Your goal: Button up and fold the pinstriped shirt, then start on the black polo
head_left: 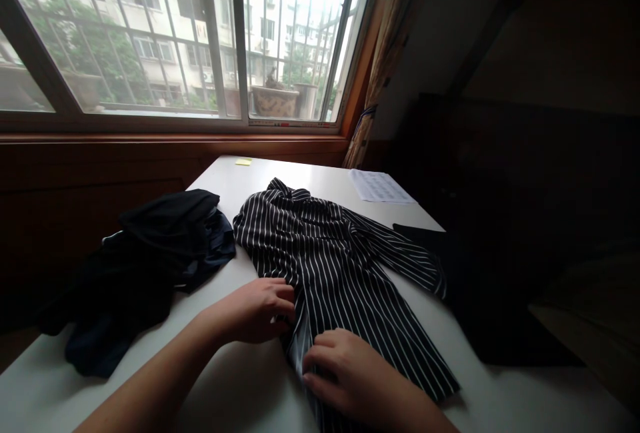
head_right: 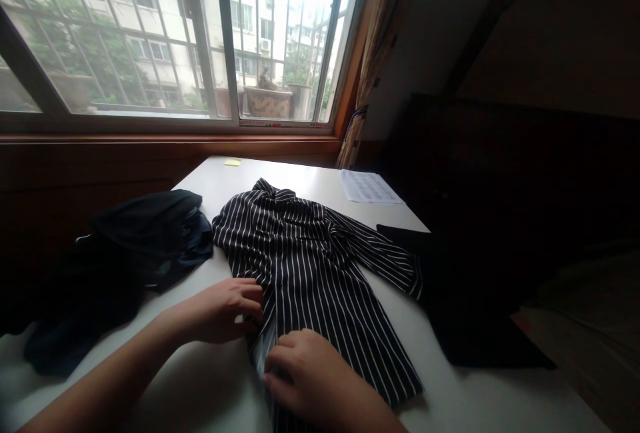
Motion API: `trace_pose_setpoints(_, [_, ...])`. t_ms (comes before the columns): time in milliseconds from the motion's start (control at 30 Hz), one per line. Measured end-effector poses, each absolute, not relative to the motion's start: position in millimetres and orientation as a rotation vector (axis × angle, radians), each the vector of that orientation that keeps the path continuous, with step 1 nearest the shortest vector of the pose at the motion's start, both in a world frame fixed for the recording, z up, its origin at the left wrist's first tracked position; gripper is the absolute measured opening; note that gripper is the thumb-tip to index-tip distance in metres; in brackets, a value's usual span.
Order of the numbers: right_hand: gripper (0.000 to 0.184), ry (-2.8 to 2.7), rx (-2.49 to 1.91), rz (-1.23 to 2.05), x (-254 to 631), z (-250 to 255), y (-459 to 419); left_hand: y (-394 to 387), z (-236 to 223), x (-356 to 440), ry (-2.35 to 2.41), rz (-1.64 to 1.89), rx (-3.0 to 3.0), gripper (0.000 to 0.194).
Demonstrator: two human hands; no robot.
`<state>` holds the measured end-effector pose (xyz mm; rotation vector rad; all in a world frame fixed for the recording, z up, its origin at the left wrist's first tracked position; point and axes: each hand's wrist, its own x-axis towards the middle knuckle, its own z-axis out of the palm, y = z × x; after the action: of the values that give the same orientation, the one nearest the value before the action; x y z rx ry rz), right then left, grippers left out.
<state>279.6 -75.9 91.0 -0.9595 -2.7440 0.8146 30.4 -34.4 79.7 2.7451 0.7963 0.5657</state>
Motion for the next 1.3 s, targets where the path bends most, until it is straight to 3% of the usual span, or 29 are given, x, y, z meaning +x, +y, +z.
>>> trace_pose_setpoints(233, [0.006, -2.654, -1.128, 0.713, 280, 83, -75, -38, 83, 32, 0.829, 0.511, 2.8, 0.004])
trace_pose_setpoints(400, [0.002, -2.46, -1.239, 0.817, 287, 81, -77, -40, 83, 36, 0.836, 0.467, 2.853, 0.007])
trace_pose_setpoints(700, [0.025, -2.193, -1.394, 1.045, 298, 77, -74, -41, 80, 40, 0.852, 0.419, 2.921, 0.009])
trace_pose_setpoints(800, [0.012, -2.221, -1.392, 1.016, 298, 81, -74, -41, 76, 43, 0.842, 0.434, 2.954, 0.013])
trace_pose_setpoints(1300, [0.019, -1.684, -1.217, 1.16, 305, 87, -71, -46, 86, 47, 0.832, 0.895, 3.014, 0.007])
